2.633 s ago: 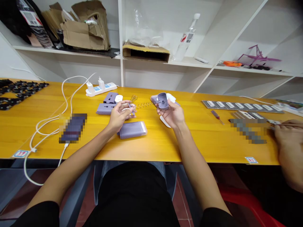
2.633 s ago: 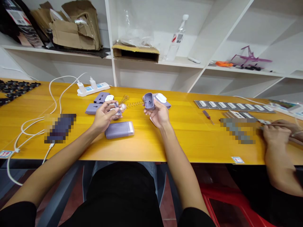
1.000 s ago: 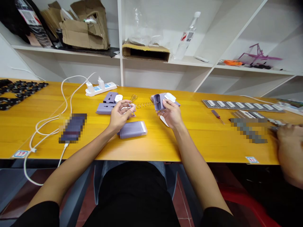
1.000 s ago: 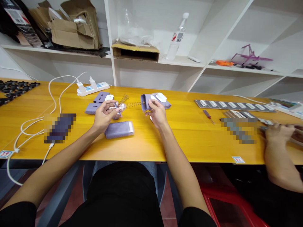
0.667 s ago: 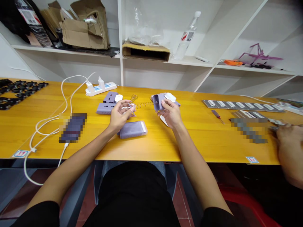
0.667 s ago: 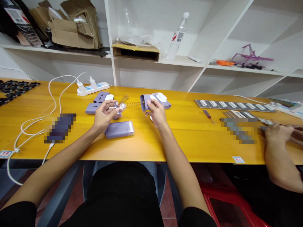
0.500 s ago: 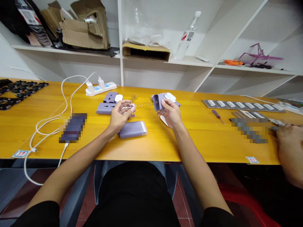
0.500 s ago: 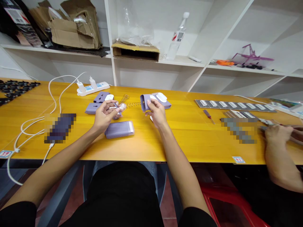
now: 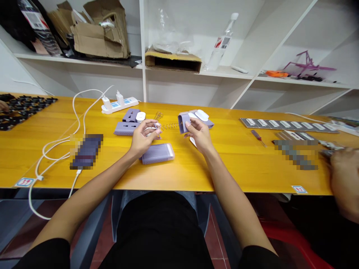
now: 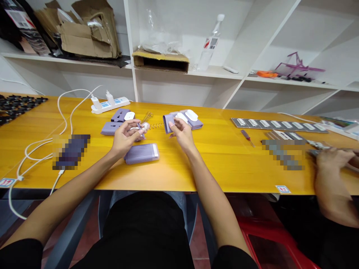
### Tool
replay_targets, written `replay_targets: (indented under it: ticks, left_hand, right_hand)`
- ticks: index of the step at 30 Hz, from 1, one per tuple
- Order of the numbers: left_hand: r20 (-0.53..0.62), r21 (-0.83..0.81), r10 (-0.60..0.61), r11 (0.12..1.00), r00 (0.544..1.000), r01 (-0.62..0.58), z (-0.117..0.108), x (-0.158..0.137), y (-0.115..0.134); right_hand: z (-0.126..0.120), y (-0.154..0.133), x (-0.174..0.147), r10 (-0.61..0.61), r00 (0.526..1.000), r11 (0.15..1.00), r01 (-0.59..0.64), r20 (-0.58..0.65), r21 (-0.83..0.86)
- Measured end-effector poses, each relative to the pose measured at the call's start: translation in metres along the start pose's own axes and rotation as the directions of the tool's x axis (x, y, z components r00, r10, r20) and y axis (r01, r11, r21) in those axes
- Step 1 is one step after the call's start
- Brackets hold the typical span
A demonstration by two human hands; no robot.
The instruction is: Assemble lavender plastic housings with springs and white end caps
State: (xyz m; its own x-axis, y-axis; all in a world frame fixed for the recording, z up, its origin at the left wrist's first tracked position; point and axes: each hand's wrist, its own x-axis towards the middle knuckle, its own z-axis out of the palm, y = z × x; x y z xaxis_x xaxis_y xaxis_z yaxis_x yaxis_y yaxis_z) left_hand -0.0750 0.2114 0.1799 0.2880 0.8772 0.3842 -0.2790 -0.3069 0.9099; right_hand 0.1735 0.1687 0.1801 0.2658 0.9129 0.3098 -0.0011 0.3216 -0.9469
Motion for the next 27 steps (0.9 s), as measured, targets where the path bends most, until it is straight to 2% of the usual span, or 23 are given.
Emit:
replay_targets:
  ticks: [7, 17, 24, 27]
  left_hand:
    - [0.052, -0.006, -0.037, 0.999, 0.998, 0.037, -0.001, 0.0, -0.004]
    - [0.102, 0.037, -0.037, 0.999, 0.994, 0.034, 0.004, -0.005, -0.007]
    - [0.138, 0.176, -0.032, 0.984, 0.99, 0.007, 0.0, -0.004, -0.014]
    - [0.165, 0.325, 0.052, 0.94, 0.985, -0.104, -0.002, -0.004, -0.017]
  right_hand:
    - [0.0, -0.002, 0.001, 0.022, 0.999, 0.999, -0.02, -0.036, 0.047]
    - [0.004, -0.002, 0.002, -0.013, 0.991, 0.988, 0.033, -0.133, 0.149]
    - [0.002, -0.003, 0.003, -0.059, 0.978, 0.98, 0.095, -0.201, 0.173]
    - [-0.001, -0.002, 0.005, -0.072, 0.967, 0.981, 0.112, -0.244, 0.155]
